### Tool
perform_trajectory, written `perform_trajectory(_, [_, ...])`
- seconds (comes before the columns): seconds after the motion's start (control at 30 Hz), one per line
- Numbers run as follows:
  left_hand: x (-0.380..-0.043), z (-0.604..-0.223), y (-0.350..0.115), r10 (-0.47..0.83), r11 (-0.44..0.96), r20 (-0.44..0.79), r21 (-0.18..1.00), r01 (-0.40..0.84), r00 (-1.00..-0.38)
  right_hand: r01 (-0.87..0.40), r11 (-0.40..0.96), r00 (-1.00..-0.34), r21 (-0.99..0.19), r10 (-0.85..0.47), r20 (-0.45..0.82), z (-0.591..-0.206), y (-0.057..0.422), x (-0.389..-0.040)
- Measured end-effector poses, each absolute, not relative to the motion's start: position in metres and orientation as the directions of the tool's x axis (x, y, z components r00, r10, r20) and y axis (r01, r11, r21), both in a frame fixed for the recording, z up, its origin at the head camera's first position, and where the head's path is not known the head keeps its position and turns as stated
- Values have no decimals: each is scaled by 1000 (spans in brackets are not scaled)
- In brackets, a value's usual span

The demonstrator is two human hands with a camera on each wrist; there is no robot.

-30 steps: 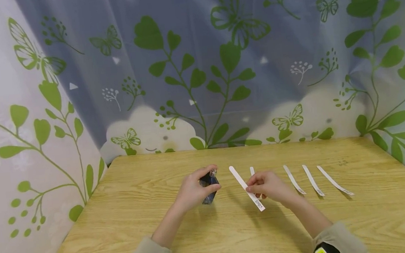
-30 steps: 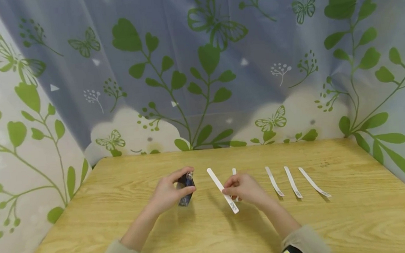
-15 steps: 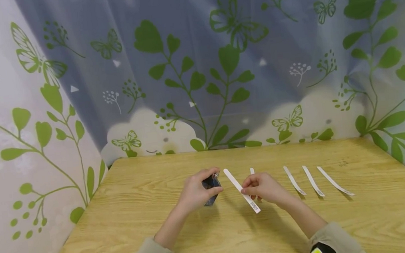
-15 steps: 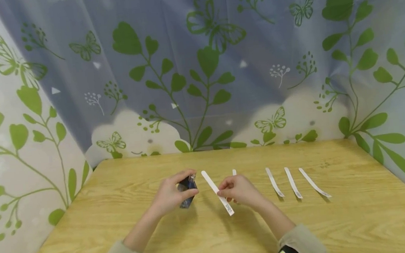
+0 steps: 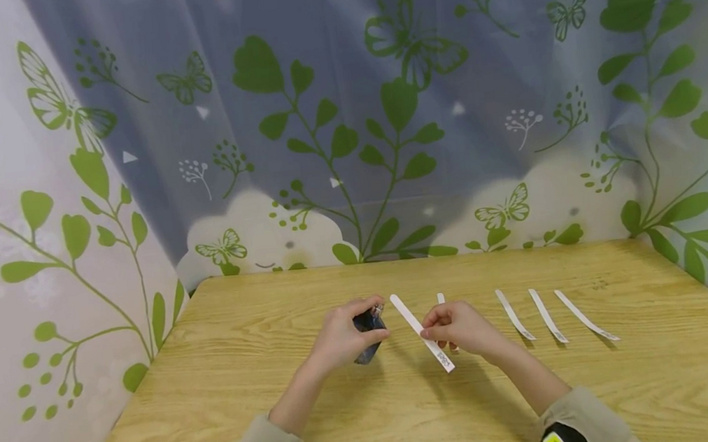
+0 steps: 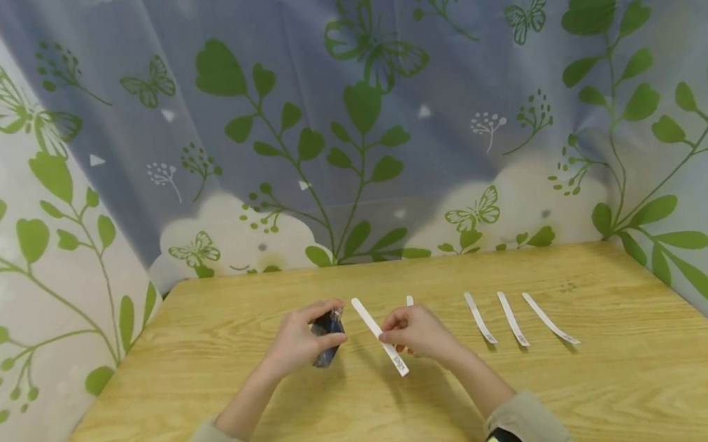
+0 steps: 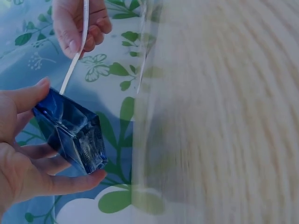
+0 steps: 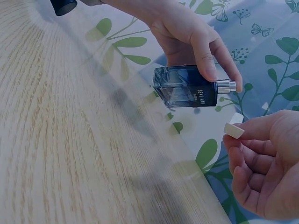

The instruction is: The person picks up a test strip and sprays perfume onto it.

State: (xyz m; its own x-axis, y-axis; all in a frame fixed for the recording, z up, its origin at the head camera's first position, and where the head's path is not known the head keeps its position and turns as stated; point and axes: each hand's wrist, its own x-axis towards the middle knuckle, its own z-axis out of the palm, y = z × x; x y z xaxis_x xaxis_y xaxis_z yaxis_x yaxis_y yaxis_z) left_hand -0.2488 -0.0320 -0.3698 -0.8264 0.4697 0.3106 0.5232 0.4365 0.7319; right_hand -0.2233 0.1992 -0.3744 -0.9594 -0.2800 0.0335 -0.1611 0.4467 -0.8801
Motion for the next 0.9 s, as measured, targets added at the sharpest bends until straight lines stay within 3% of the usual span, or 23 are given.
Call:
perform_trajectory(0.33, [-252,-370,-36,508,463,255,724,511,-823,-166,452,-958,-876,-284,35,-377,202,-225])
perform_trajectory(0.9, [-247,-368,-39,533,435,261,731,526,-805,-153,457,-967,-876,-253,37,-375,204,-224])
